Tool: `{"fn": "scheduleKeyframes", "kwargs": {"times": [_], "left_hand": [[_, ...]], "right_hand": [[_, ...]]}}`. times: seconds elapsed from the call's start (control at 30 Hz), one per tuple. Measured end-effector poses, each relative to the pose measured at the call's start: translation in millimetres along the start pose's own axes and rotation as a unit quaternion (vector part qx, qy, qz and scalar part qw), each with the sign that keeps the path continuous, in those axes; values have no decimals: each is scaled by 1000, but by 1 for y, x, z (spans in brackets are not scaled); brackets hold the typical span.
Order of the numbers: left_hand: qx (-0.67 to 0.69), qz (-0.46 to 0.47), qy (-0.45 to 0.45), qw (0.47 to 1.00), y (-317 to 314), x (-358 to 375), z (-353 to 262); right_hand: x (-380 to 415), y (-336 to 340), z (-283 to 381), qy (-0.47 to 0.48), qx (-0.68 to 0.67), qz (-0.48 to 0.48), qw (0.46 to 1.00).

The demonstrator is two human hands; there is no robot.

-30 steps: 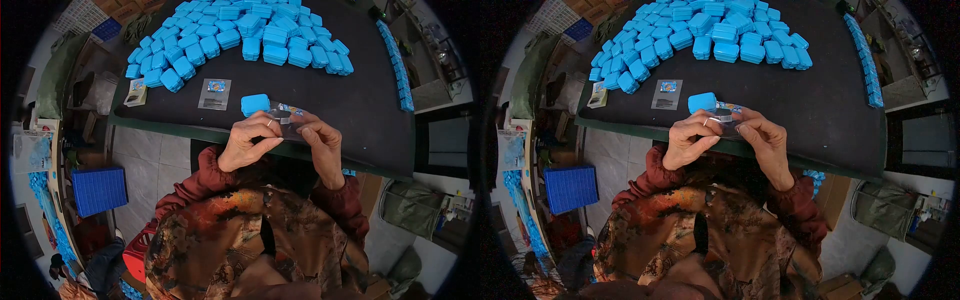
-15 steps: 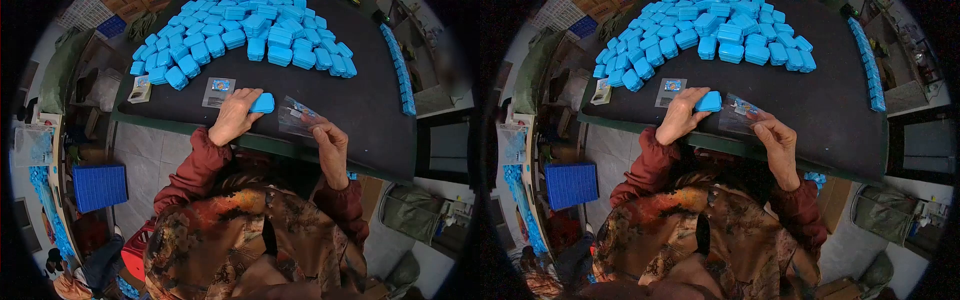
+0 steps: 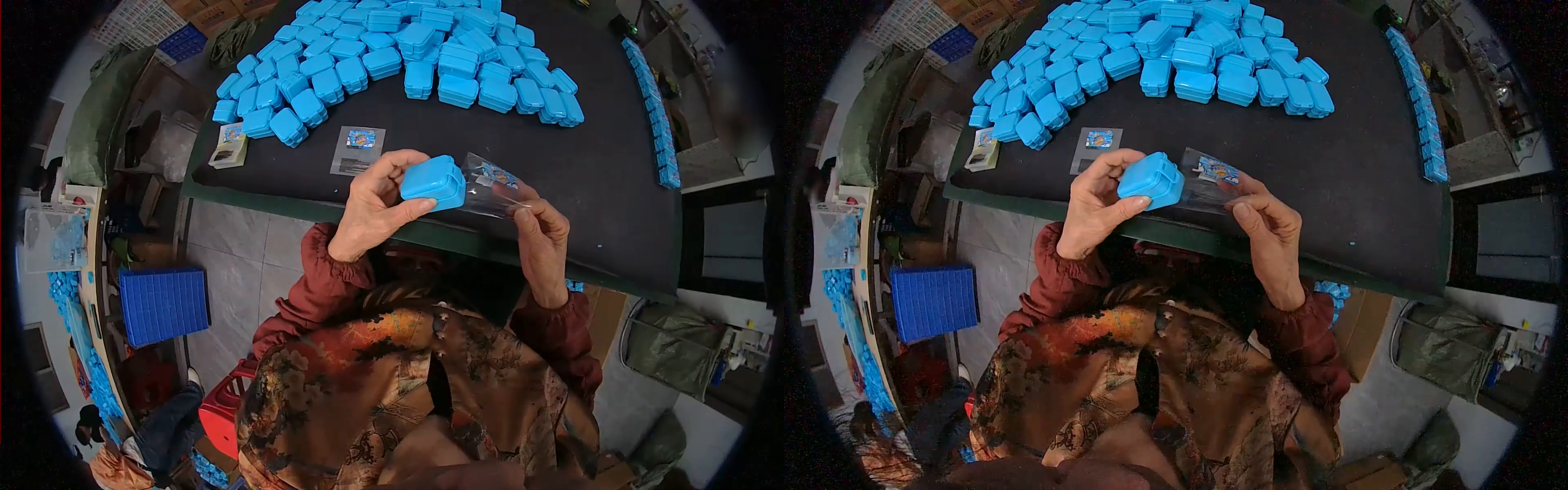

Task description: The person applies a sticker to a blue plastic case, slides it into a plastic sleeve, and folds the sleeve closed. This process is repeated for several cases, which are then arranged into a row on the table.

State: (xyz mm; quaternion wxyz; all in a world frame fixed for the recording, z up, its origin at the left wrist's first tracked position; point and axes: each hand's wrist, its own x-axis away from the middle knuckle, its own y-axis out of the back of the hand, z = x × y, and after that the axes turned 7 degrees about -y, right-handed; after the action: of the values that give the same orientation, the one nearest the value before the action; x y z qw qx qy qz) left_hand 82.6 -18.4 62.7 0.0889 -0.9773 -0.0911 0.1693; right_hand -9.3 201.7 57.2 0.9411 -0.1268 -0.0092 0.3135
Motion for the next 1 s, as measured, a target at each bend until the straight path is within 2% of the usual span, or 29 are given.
{"fn": "scheduleKeyframes", "kwargs": {"times": [0.13, 0.2, 0.47, 0.53, 0.77, 0.83, 0.87, 0.93, 1.0], "left_hand": [[6, -4, 10, 1000, -1, 3, 2], [-25, 15, -41, 999, 0, 3, 6], [-104, 50, -73, 991, -1, 3, 7], [-141, 59, -89, 984, -1, 2, 6], [-236, 73, -135, 960, -8, 1, -5], [-261, 63, -147, 952, -11, 1, -5], [-268, 64, -156, 948, -11, 1, -5], [-275, 66, -165, 945, -12, 2, -4], [-256, 63, -153, 953, -12, 1, -4]], "right_hand": [[0, -1, -1, 18, -27, 13, 999], [1, 4, -4, 13, -13, 22, 1000], [5, 11, -4, -5, 41, 44, 998], [6, 12, -1, 19, 107, 45, 993], [7, 14, 0, 50, 117, 54, 990], [7, 17, -5, 105, 152, 48, 982], [9, 17, -4, 104, 152, 48, 982], [14, 13, 2, 27, 90, 39, 995], [13, 13, 7, 19, 64, 64, 996]]}}
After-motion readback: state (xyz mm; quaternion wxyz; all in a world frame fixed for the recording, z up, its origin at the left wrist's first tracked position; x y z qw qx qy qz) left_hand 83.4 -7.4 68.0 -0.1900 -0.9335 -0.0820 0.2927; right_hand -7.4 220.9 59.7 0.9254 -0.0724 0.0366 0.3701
